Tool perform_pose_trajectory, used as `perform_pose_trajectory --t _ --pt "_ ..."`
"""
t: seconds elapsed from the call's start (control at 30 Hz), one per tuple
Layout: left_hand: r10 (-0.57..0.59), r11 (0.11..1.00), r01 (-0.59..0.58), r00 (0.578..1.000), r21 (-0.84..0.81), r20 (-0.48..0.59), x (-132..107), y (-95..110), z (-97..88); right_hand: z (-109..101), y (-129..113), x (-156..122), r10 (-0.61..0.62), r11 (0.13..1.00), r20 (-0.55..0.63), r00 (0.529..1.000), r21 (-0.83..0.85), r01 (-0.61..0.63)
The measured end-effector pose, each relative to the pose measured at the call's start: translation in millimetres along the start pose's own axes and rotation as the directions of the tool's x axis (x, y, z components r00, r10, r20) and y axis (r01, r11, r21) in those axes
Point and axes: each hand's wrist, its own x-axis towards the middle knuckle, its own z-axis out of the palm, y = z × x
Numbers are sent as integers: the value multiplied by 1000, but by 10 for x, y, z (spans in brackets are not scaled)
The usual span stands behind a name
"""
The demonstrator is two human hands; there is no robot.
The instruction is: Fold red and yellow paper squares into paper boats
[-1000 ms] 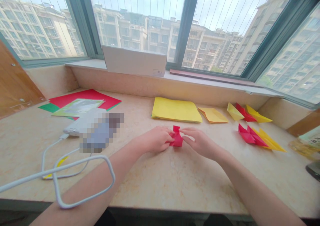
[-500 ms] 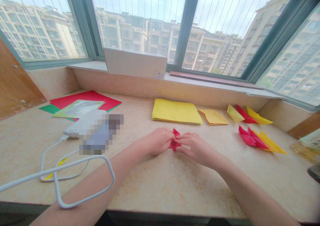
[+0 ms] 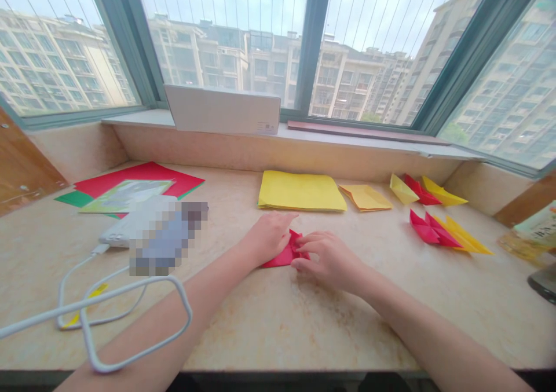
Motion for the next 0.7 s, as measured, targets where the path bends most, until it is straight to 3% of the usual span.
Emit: perform_pose_trajectory --t 0.27,0.7 --pt "45 998 -47 996 30 72 13 -26 -16 -62 -30 -41 -55 998 -21 998 -35 54" --pt "-17 1000 19 994 -24 104 7 40 -57 1 166 -3 136 988 -90 987 -59 -142"
